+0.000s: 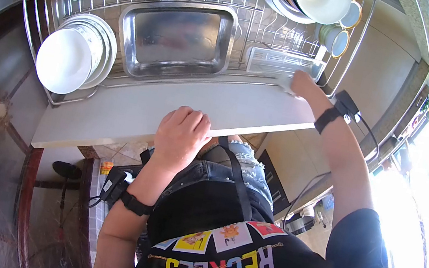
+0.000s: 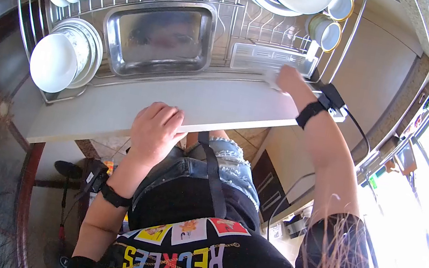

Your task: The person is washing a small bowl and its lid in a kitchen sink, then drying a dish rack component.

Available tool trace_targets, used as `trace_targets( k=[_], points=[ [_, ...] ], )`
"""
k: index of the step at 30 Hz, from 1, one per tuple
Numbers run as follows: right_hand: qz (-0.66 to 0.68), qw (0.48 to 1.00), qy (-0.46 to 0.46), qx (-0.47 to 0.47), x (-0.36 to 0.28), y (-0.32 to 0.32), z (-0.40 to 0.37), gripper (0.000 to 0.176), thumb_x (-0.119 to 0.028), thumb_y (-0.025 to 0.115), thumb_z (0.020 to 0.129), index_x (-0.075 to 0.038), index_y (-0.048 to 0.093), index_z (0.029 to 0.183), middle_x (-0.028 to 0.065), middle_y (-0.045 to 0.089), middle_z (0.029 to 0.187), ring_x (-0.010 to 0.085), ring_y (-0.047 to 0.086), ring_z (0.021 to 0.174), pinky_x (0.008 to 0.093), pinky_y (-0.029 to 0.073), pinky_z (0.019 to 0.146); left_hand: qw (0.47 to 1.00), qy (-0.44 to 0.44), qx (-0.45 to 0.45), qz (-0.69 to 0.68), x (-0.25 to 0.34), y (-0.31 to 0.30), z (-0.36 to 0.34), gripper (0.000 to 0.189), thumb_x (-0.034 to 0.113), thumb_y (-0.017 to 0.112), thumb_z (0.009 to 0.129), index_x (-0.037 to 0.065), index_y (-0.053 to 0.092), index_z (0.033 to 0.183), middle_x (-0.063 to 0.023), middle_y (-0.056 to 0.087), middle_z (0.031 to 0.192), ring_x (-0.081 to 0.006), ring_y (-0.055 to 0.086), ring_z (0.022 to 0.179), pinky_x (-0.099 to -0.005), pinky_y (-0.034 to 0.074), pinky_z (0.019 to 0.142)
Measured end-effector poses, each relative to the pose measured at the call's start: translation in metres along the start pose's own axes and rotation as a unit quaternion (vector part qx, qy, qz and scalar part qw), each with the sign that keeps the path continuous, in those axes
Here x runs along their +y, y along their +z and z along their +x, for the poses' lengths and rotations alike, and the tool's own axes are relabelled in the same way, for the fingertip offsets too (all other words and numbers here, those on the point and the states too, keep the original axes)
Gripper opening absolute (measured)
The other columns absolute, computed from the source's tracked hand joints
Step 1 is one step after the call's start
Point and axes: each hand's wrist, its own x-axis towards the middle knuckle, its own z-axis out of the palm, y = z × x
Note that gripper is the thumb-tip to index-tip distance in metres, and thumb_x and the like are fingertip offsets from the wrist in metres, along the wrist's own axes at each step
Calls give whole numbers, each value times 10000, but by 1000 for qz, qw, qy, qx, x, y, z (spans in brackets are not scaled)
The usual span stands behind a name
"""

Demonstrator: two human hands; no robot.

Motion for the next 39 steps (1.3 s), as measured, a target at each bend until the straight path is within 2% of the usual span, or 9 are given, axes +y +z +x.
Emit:
trace_targets(
  k=[2, 9, 13, 15, 23, 28, 31, 35, 39],
  points=[
    [-210, 954, -16, 212, 31, 7, -8, 205, -165, 543, 773, 15, 635, 813, 179, 638, 707, 261, 653, 702, 372, 503, 572, 1000, 2, 2, 4, 0, 0, 1, 410, 152, 739, 463, 73, 591, 837, 6, 562, 808, -176, 545, 791, -313, 466, 656],
    [-101, 931, -346, 63, -129, 34, -93, 203, -227, 549, 754, -28, 565, 796, 194, 609, 797, 331, 610, 729, 468, 468, 620, 1000, -10, -1, 10, 1, 2, 0, 410, 156, 742, 454, 75, 590, 826, 4, 565, 801, -182, 545, 785, -316, 466, 655],
    [-108, 949, -287, 71, -79, 26, -84, 213, -222, 543, 762, -25, 583, 832, 185, 623, 815, 326, 617, 755, 461, 471, 631, 1000, -9, 1, -4, 0, 0, -1, 413, 144, 744, 441, 72, 591, 818, -1, 569, 796, -187, 546, 778, -318, 467, 647],
    [-193, 978, -54, 64, -9, 14, -38, 208, -212, 537, 765, -44, 630, 846, 164, 649, 793, 269, 639, 721, 429, 497, 638, 1000, -10, 1, -6, 2, -2, 0, 411, 136, 744, 439, 71, 589, 814, -3, 567, 786, -189, 546, 777, -320, 467, 644],
    [-91, 937, -330, 71, -145, 42, -115, 336, -217, 535, 734, -46, 495, 1020, 154, 623, 769, 331, 616, 739, 443, 490, 624, 999, -41, 33, 13, 2, 0, 0, 498, 134, 763, 404, 88, 571, 860, -16, 541, 814, -204, 544, 777, -331, 458, 633],
    [-173, 983, -70, 4, -59, 14, -74, 224, -160, 533, 740, -58, 603, 927, 129, 644, 791, 264, 634, 775, 394, 499, 663, 997, -38, 64, 21, 2, 4, 1, 536, 140, 774, 386, 101, 560, 876, -20, 527, 844, -210, 538, 774, -335, 449, 631],
    [-194, 977, -68, 60, -44, 9, -76, 243, -184, 556, 739, -36, 573, 931, 160, 629, 844, 311, 616, 826, 422, 483, 679, 997, -37, 63, 19, 2, 4, 2, 547, 144, 775, 382, 104, 556, 882, -21, 518, 843, -213, 534, 770, -335, 446, 625],
    [-77, 932, -344, 81, -137, 43, -109, 229, -186, 570, 747, -55, 479, 912, 164, 590, 778, 361, 580, 783, 458, 444, 669, 997, -43, 55, 26, 4, 2, 4, 563, 146, 774, 381, 105, 549, 896, -23, 509, 839, -217, 529, 765, -334, 443, 618],
    [-93, 959, -263, 50, -135, 33, -131, 255, -205, 564, 750, -70, 486, 951, 158, 600, 799, 346, 589, 808, 449, 455, 678, 996, -43, 74, 30, 1, 3, 2, 576, 143, 775, 383, 106, 543, 908, -24, 501, 833, -218, 523, 759, -333, 438, 612]
  ],
)
